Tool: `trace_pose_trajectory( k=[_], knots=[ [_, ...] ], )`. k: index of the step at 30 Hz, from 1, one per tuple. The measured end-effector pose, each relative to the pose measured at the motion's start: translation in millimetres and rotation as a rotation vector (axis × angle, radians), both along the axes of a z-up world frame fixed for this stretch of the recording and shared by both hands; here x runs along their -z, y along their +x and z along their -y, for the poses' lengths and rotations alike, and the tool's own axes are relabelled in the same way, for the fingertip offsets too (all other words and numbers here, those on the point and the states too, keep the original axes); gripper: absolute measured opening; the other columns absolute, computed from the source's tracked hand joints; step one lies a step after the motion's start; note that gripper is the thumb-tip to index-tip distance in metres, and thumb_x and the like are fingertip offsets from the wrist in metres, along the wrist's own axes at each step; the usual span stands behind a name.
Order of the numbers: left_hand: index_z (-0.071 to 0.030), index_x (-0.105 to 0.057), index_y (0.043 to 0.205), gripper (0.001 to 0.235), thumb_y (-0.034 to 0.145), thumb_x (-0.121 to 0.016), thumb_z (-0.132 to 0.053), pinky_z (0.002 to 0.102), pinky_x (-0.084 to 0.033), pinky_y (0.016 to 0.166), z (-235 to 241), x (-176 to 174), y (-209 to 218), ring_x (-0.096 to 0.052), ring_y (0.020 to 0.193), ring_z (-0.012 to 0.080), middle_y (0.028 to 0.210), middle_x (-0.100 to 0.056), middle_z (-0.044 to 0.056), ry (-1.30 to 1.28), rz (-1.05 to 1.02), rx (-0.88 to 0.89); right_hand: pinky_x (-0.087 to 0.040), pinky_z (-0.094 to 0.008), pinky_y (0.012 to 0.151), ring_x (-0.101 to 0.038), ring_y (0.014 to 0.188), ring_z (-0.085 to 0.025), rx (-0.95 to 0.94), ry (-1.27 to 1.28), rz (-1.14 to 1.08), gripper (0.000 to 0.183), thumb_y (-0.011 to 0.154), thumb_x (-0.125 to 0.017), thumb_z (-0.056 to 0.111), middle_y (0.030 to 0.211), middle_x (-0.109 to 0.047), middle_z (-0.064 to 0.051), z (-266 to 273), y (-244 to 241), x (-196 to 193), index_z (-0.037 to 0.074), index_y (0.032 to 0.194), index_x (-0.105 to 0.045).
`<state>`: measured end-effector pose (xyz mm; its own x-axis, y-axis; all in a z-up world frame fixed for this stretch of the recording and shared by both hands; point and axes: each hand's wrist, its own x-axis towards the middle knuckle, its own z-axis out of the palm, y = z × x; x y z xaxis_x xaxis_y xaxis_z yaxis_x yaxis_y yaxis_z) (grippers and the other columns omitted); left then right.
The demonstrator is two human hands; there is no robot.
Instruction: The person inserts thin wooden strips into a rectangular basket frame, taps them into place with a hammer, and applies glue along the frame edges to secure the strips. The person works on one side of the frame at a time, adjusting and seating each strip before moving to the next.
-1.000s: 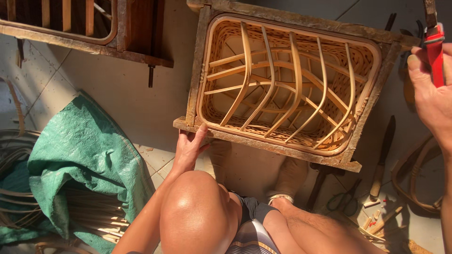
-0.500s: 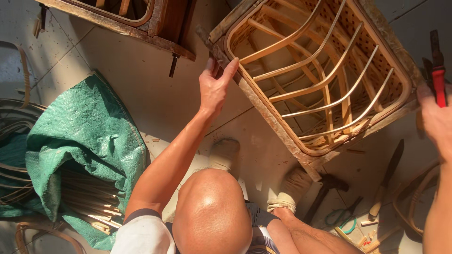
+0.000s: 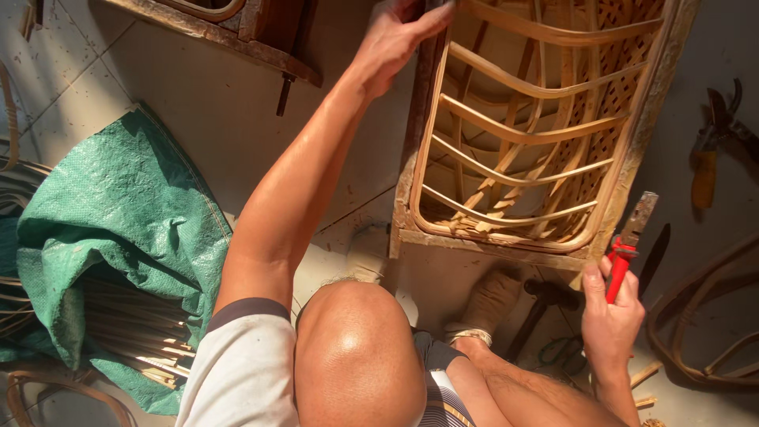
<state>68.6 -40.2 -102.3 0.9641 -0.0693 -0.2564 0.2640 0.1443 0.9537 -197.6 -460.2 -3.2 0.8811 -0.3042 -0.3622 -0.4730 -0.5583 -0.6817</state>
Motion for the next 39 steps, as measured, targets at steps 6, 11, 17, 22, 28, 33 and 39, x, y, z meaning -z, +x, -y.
trace_pose_trajectory(
  k=[6, 11, 17, 22, 28, 33, 39],
  knots=[
    [-0.004, -0.053, 0.151, 0.067, 0.101, -0.067, -0.046, 0.039, -0.044, 0.118, -13, -25, -17, -0.052, 0.143, 0.0202, 0.152, -0.057, 0.007, -0.307, -0.094, 0.094, -0.050, -0.029, 0.083, -0.051, 0.086, -0.010, 0.196, 0.420, -0.194, 0.043, 0.113, -0.062, 0.033, 0.097, -0.060, -0.001, 18, -33, 6, -0.003, 0.135, -0.070],
    [0.002, -0.038, 0.153, 0.084, 0.090, -0.080, -0.033, 0.038, -0.046, 0.115, -20, -70, -152, -0.059, 0.134, 0.0220, 0.148, -0.058, 0.018, -0.020, -0.319, 0.187, -0.052, -0.049, 0.092, -0.064, 0.104, -0.034, -0.074, -0.228, -0.174, 0.041, 0.111, -0.064, 0.042, 0.109, -0.068, -0.020, 75, -51, 48, 0.001, 0.108, -0.070],
    [0.005, -0.042, 0.155, 0.082, 0.087, -0.081, -0.021, 0.032, -0.054, 0.105, 12, -84, -221, -0.063, 0.123, 0.0202, 0.141, -0.065, 0.020, 0.095, -0.323, 0.012, -0.048, -0.059, 0.100, -0.055, 0.110, -0.048, -0.295, -0.635, -0.112, 0.026, 0.109, -0.063, 0.026, 0.113, -0.060, -0.030, 104, -63, 114, 0.002, 0.106, -0.072],
    [-0.004, -0.042, 0.152, 0.075, 0.091, -0.083, -0.020, 0.042, -0.046, 0.116, 22, -97, -224, -0.057, 0.137, 0.0241, 0.149, -0.056, 0.014, 0.476, 0.086, -0.044, -0.044, -0.055, 0.100, -0.054, 0.119, -0.050, -0.385, -0.809, 0.104, 0.036, 0.098, -0.067, 0.020, 0.129, -0.058, -0.030, 91, -59, 112, 0.002, 0.129, -0.069],
    [-0.014, -0.057, 0.145, 0.057, 0.093, -0.081, -0.018, 0.056, -0.033, 0.120, 11, -96, -230, -0.054, 0.139, 0.0287, 0.147, -0.058, 0.011, 1.087, 0.850, 0.520, -0.050, -0.047, 0.090, -0.061, 0.108, -0.039, -0.227, -0.460, -0.266, 0.048, 0.096, -0.075, 0.042, 0.116, -0.063, -0.020, 32, -108, 76, -0.001, 0.114, -0.064],
    [-0.021, -0.056, 0.150, 0.060, 0.094, -0.074, -0.010, 0.053, -0.031, 0.123, 17, -97, -210, -0.056, 0.134, 0.0251, 0.137, -0.061, 0.008, 1.108, 0.930, 0.661, -0.051, -0.047, 0.080, -0.067, 0.092, -0.038, 0.097, -0.229, -0.337, 0.056, 0.085, -0.077, 0.044, 0.099, -0.072, -0.016, 15, -143, 104, 0.001, 0.118, -0.063],
    [-0.029, -0.046, 0.156, 0.076, 0.088, -0.073, -0.012, 0.053, -0.027, 0.121, 20, -99, -206, -0.055, 0.120, 0.0215, 0.119, -0.058, 0.003, 1.161, 0.916, 0.735, -0.046, -0.030, 0.062, -0.056, 0.066, -0.014, 0.308, -0.103, -0.189, 0.024, 0.107, -0.063, 0.023, 0.074, -0.061, -0.009, 42, -151, 90, -0.001, 0.110, -0.062]
  ],
)
